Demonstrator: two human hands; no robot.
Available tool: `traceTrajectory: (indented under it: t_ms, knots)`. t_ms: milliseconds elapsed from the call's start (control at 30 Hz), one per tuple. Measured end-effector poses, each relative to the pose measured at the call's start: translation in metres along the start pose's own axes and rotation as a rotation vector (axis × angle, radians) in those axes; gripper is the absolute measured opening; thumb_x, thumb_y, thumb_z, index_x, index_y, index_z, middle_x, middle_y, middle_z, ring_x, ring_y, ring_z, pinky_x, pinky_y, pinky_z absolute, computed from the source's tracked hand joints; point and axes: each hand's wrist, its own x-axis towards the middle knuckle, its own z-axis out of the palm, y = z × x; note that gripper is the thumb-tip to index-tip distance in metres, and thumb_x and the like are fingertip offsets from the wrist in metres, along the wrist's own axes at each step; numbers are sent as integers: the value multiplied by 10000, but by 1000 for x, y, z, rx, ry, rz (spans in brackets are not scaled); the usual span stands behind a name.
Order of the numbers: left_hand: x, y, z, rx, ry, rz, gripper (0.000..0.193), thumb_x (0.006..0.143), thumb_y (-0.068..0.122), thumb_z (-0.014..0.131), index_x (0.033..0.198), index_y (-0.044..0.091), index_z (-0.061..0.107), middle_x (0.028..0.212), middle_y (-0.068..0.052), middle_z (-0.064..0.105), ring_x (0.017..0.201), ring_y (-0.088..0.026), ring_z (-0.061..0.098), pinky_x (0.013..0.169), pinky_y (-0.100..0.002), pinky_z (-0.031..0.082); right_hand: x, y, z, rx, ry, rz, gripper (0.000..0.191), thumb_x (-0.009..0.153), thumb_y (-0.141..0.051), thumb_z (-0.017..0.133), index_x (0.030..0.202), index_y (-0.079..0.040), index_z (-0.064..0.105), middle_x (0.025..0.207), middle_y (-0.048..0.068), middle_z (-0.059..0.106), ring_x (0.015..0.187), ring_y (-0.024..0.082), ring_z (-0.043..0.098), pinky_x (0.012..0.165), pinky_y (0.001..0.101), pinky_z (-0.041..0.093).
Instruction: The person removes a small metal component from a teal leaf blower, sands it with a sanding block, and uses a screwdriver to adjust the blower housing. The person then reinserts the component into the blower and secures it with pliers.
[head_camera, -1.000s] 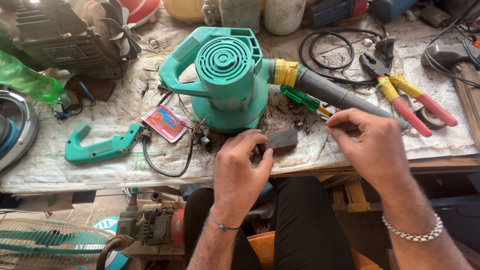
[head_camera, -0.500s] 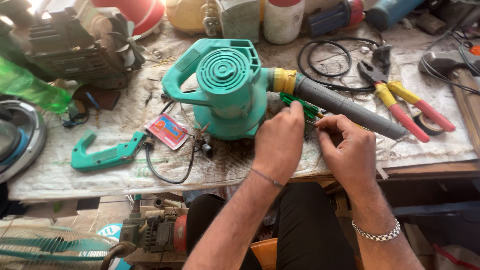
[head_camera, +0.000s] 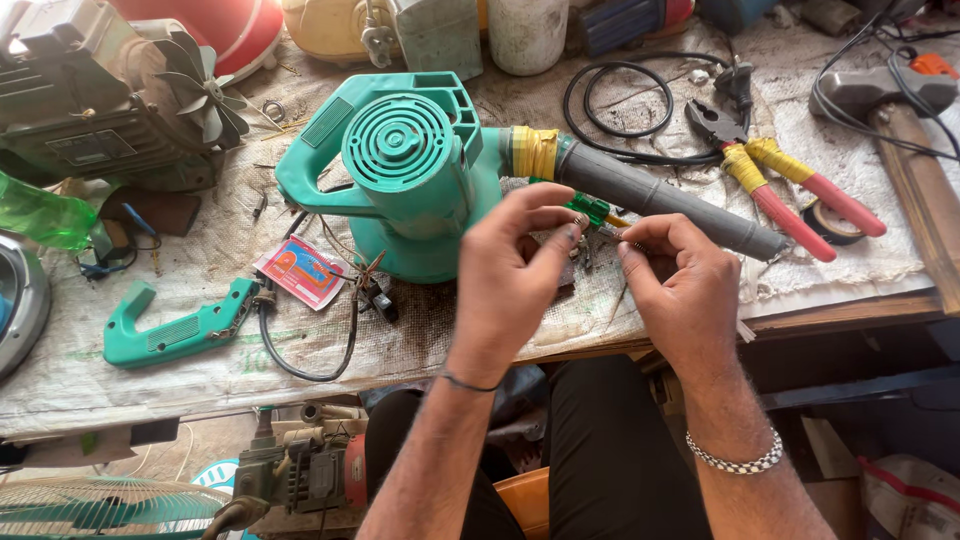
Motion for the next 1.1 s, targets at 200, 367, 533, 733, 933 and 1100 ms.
traceTrajectory:
  t_ms: [200,367,533,733,933,1100]
  knots:
    - [-3,7,-17,-705,-13,-190,351,920,29,733,1257,-11,640,1050,-128,773,575,5,502,456,-138,360,1,2,0,1,-4,18,92,949,-22,730,1034,-3,701,858,32,739,752,38,660,643,196,507]
    - [-3,1,-20,-765,29,-222,349,931,31,742,1259,-31,637,1059,-139,768,584,-6,483,491,-146,368,-1,3,0,5,-4,-12,114,951,-20,738,1051,0,687,906,50,748,831,66,695,694,200,527]
    - [-4,-5,-8,-581,120,-217,316,918,35,748,1217,-24,665,1049,-111,784,723,-17,618,506,-146,411,-2,11,-6,413,-74,-96,225,957,43,706,1177,13,669,1084,91,742,1049,131,724,923,235,610]
    - [-4,-12,2,-581,60,-210,300,937,32,709,1224,-12,635,1094,-135,758,993,-168,745,767,-281,638,-6,20,-4,556,-58,-73,243,932,103,743,1165,41,718,1096,124,749,1016,144,724,886,234,604]
    - [-3,-20,8,-559,41,-204,264,954,-2,670,1210,-29,614,1107,-154,732,1042,-207,738,865,-341,663,-8,22,-1,415,-17,-114,231,926,126,786,1137,41,744,1080,96,741,936,88,673,867,206,562]
    - [-2,-25,10,-558,40,-220,262,943,-27,672,1197,-38,611,1094,-159,727,1035,-212,737,875,-351,668,-5,20,1,491,-26,-172,221,913,115,778,1103,13,729,1114,90,744,1070,118,705,970,226,587]
